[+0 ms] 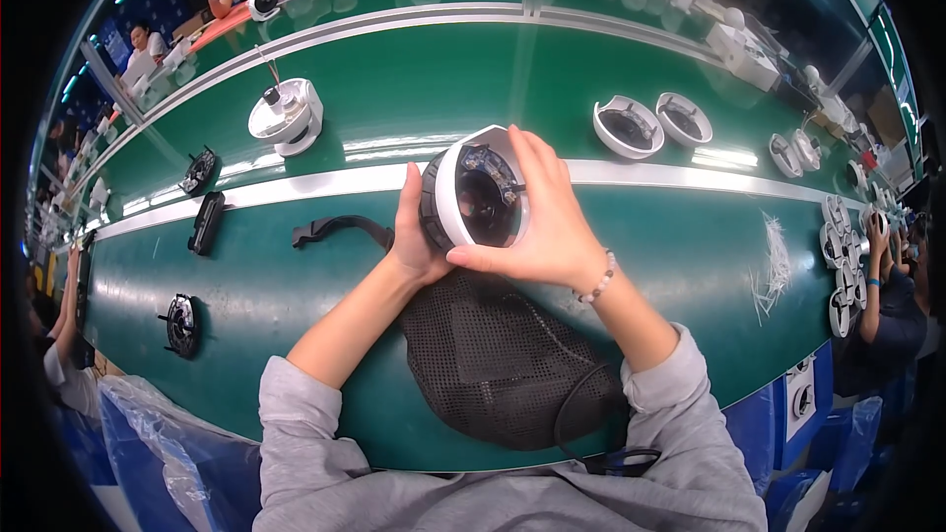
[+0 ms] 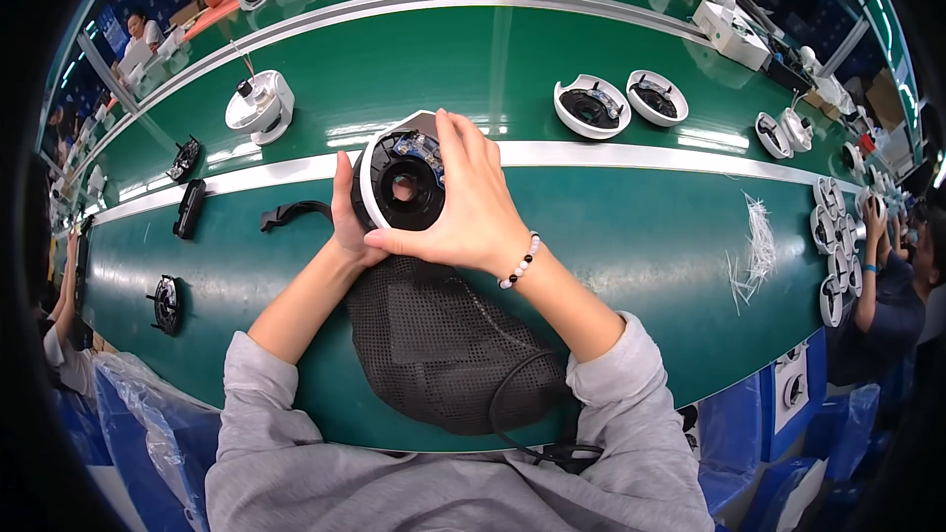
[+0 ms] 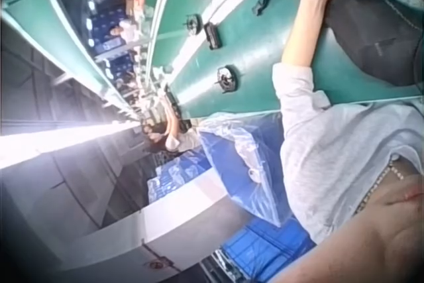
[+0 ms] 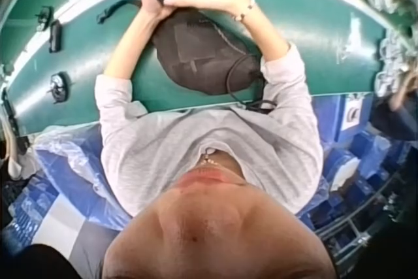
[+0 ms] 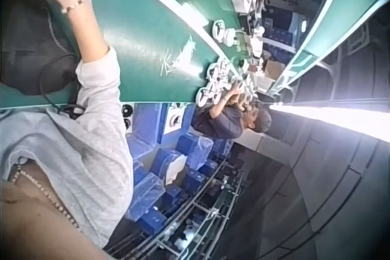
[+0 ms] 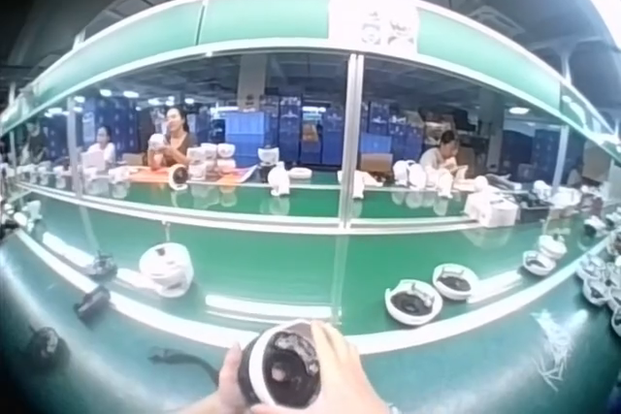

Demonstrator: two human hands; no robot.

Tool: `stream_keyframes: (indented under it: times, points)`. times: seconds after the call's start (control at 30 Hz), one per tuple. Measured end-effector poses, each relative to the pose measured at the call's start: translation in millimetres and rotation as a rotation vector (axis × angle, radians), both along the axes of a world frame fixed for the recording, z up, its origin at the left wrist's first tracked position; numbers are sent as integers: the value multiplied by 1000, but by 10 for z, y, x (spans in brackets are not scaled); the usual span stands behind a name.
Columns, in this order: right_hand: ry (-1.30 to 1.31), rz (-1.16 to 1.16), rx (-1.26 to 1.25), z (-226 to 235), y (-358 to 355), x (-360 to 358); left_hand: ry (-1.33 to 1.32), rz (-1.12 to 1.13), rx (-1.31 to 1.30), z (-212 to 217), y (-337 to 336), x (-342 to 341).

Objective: The recorder is assembling dome cameras on a factory production line by fitting white plastic housings onto black sensor bases.

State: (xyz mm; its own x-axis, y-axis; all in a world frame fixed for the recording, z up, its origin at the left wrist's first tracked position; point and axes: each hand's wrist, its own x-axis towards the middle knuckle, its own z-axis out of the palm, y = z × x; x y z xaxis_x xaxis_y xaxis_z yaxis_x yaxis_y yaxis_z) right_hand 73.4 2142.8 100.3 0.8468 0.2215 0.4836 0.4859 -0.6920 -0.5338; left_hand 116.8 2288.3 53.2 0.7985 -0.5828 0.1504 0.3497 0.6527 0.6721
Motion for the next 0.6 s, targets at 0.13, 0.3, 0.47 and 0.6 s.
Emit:
stream_keyframes:
  times: [0.13, 0.3, 0.47, 0.6]
  points:
    - [0, 20, 17, -48, 6, 37, 15, 34, 9, -61, 28, 30]
    - [94, 66, 121, -39, -78, 80, 40, -9, -7, -19, 11, -13]
    - [40, 61, 72, -44, -61, 45, 25, 6, 40, -26, -12, -3]
    - [-8, 37, -1, -9, 32, -45, 29, -1, 37, -28, 32, -22]
